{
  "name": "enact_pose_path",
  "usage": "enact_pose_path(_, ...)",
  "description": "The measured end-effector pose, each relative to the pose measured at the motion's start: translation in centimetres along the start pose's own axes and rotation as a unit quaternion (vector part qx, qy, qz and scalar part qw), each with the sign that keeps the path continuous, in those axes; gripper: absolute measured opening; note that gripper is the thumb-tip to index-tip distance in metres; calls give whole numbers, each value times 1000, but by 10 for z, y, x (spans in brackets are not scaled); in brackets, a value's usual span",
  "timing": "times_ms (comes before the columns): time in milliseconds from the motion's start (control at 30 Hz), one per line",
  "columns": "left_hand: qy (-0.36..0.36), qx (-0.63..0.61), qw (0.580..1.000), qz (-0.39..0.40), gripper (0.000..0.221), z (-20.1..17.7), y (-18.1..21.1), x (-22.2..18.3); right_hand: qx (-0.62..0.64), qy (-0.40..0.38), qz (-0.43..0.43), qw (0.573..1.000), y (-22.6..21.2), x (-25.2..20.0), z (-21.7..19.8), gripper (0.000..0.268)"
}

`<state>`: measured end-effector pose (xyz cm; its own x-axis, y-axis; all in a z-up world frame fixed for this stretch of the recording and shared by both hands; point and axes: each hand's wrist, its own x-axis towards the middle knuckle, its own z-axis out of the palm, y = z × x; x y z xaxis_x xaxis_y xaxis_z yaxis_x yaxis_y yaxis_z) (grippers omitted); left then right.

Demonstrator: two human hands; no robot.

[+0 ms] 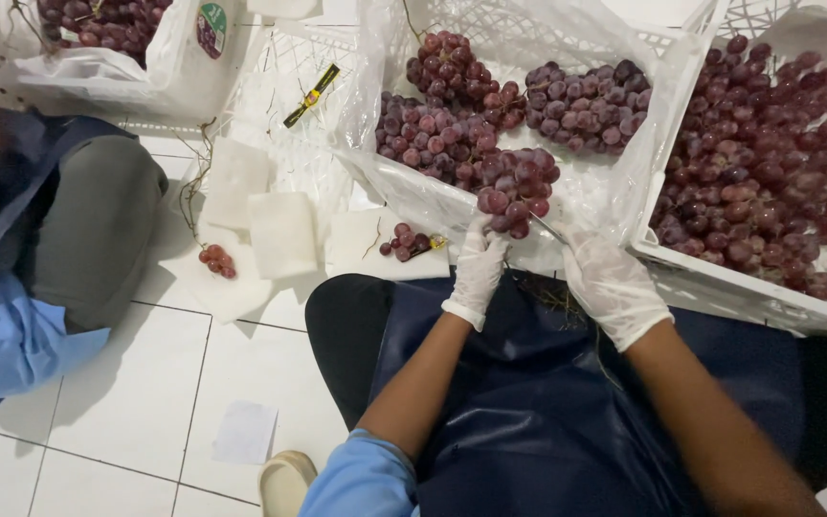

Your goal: The person uses a knife to trim stems and sort red grapes between plastic crates while sitting on the tiled floor.

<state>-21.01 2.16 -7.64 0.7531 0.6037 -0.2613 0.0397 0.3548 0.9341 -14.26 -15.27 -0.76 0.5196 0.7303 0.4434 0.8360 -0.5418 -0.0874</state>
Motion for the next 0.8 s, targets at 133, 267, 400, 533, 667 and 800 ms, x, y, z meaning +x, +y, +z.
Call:
enact_pose_path(133,-34,-14,999,-25,19,0,36,-18,35,-99,34,994,-9,16,-25,36)
enact_pose_path(267,4,-66,989,-132,35,2,66,-23,59,-245,80,964,-13,16,-39,41)
enact_pose_path(400,25,-60,988,-140,28,-11,31,-21,55,-252,78,963,-3,-9,-2,42)
enact_pose_path(533,-3,8,990,-140,31,-16,18,-14,35,-258,77,962,3,-29,34,43)
enact_pose_path(667,-6,112,985,-132,30,-8,59,-25,11,-262,79,962,15,-53,65,46)
enact_pose_path(800,-31,99,987,-126,34,-19,17,-17,-3,-266,75,961,34,-90,92,48)
